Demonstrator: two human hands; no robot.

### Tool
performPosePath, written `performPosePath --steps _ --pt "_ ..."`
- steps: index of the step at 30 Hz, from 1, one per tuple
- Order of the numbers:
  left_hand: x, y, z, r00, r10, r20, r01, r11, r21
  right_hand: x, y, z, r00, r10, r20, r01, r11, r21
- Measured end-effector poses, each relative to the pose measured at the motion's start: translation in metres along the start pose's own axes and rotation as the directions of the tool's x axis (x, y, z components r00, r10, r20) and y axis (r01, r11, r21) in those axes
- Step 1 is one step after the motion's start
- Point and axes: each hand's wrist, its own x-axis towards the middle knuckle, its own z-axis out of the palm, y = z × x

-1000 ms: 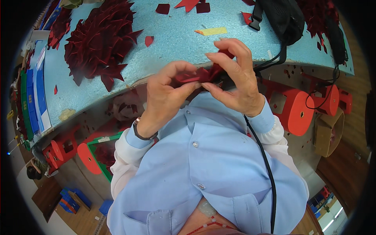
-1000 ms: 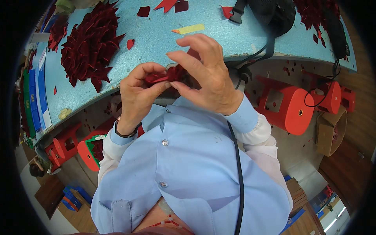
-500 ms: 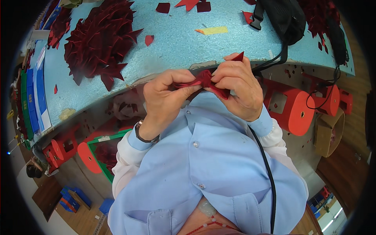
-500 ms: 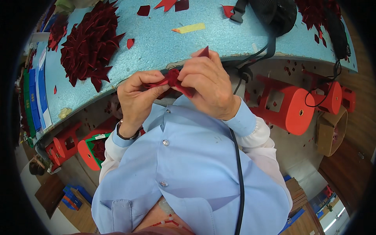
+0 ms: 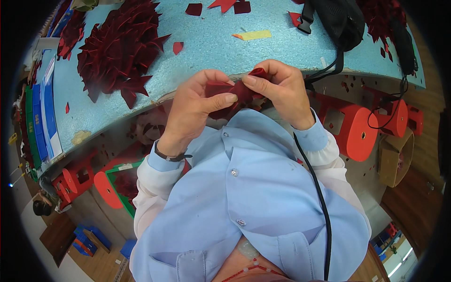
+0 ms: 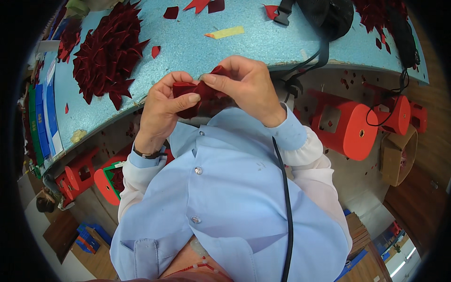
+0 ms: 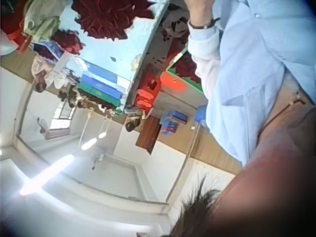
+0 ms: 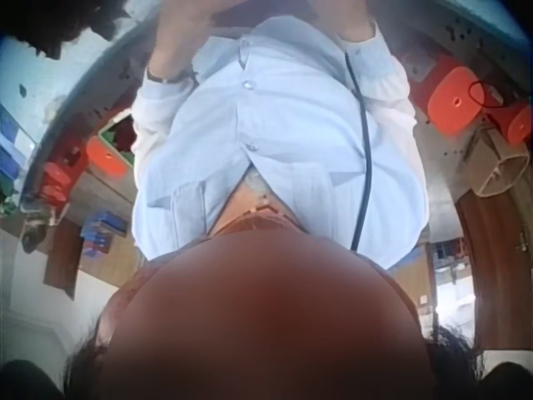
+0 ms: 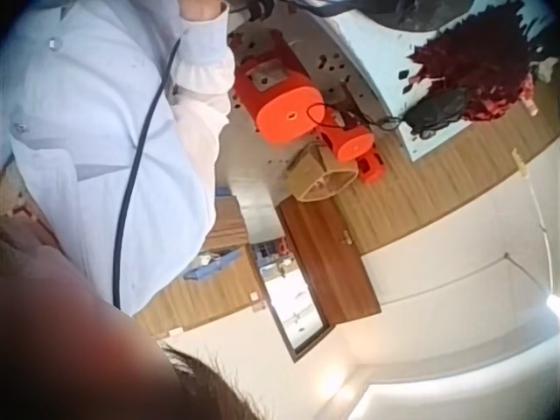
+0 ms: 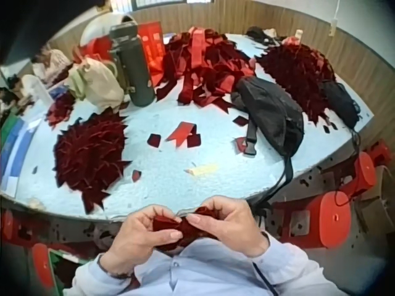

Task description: Assembling decorative red bows by folding and tying ribbon pieces on a workbench.

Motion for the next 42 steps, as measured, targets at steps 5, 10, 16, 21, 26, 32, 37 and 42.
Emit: performPosePath --steps 5,10,16,21,26,32,37,42 --pt "0.001 -0.005 -0.005 0.997 -0.055 0.053 0.063 0.985 -0.158 0.003 0.002 0.004 0.997 0.07 0.03 -0.075 0.971 0.228" --pt "0.001 0.006 -0.004 0.99 -0.129 0.051 0.136 0.976 -0.168 0.002 0.005 0.004 0.999 0.032 -0.007 -0.03 0.974 0.225" --pt "0.003 0.017 0.003 0.955 -0.279 0.105 0.296 0.927 -0.232 -0.002 0.002 0.012 0.996 -0.076 -0.051 0.08 0.993 0.086" --pt "0.001 0.005 0.006 0.994 -0.111 0.016 0.112 0.989 -0.097 -0.003 0.002 0.01 0.997 -0.082 -0.014 0.083 0.991 0.106" --pt "-0.003 0.002 0.018 0.985 0.148 -0.086 -0.133 0.977 0.166 -0.002 0.001 0.006 1.0 0.009 0.006 -0.009 0.992 0.127" --pt "-0.001 0.004 0.014 0.951 0.305 -0.061 -0.284 0.932 0.224 -0.003 0.003 0.01 0.995 -0.072 -0.072 0.077 0.995 0.067" --pt "-0.001 0.024 0.006 0.995 0.014 -0.1 0.021 0.941 0.338 -0.008 0.004 0.019 0.949 -0.283 -0.138 0.258 0.95 -0.177" --pt "0.002 0.018 0.002 0.996 -0.06 -0.071 0.071 0.984 0.163 -0.006 0.013 0.017 0.853 -0.518 -0.056 0.454 0.793 -0.406"
